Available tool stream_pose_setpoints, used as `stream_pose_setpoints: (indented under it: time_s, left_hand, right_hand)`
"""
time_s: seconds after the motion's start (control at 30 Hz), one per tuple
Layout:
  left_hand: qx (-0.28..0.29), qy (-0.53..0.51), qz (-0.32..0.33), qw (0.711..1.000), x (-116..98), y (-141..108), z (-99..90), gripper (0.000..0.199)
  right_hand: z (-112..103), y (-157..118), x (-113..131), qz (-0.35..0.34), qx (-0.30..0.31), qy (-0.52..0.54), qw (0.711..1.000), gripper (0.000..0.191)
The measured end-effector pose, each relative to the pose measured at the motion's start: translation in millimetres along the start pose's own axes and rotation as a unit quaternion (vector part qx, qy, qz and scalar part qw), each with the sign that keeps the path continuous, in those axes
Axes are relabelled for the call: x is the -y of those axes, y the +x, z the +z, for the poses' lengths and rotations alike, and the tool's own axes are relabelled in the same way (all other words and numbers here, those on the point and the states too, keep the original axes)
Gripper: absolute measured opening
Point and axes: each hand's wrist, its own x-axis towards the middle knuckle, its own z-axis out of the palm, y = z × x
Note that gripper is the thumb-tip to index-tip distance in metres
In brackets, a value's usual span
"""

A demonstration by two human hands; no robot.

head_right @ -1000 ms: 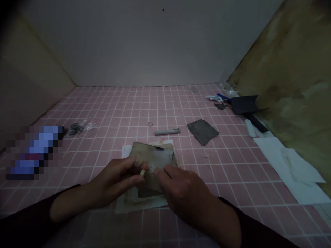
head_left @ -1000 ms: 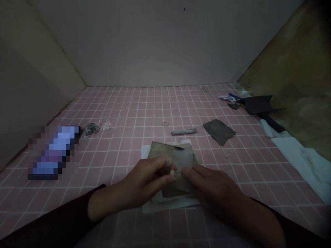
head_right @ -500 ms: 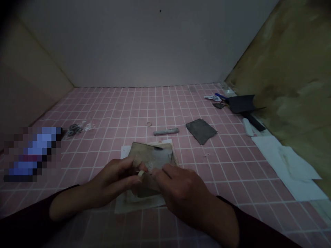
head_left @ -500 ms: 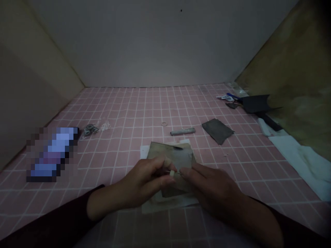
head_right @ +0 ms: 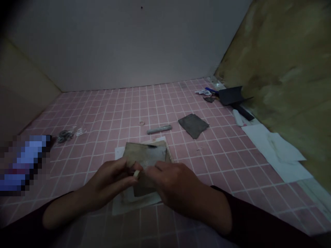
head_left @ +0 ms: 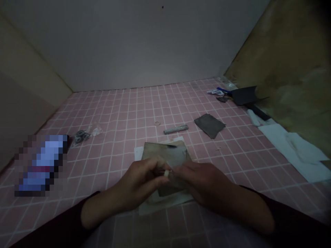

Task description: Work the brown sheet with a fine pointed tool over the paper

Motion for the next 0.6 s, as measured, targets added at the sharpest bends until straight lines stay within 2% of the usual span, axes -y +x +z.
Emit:
stream_pose_setpoints:
  time_s: [0.07,0.13,0.2,0.27,0.33,0.4,0.47,0.53,0.6]
  left_hand:
    - [0.01,-0.073,-0.034,0.997,1.7,-0.3,1.0,0.013]
    - [0.007,-0.062,-0.025,0.998,4.1,-0.5,1.6,0.011]
    - [-0.008,0.039,0.03,0.999,6.3,-0.4,1.9,0.009]
    - [-0.012,0.153,0.099,0.983,7.3,0.0,2.1,0.011]
    - [-0.011,0.191,0.149,0.97,6.5,0.3,2.4,0.005]
    - [0.002,0.191,0.17,0.967,4.5,0.6,2.6,0.009]
    - [-0.005,0.147,0.145,0.979,2.6,1.2,2.6,0.015]
    - [-0.002,0.054,0.088,0.995,1.8,2.3,2.8,0.018]
    - [-0.014,-0.028,0.042,0.999,2.0,3.4,3.6,0.019]
  right_hand:
    - [4.4,-3.8,0.3,-0.022,-0.028,-0.09,0.995,0.028]
    - [4.5,-4.2,0.8,-0.013,-0.022,-0.096,0.995,0.028]
    - [0.7,-0.8,1.1,0.019,0.012,-0.019,1.0,0.022]
    - [-5.0,4.6,1.7,0.055,0.056,0.107,0.991,0.024]
    - [-9.5,9.2,2.7,0.08,0.101,0.221,0.967,0.035]
    - [-10.1,10.0,3.0,0.094,0.117,0.257,0.955,0.037]
    - [-5.9,5.7,0.2,0.094,0.101,0.22,0.966,0.034]
    - [1.3,-1.9,-7.3,0.064,0.036,0.163,0.984,0.029]
    - [8.6,-9.8,-17.4,0.027,-0.011,0.104,0.994,0.027]
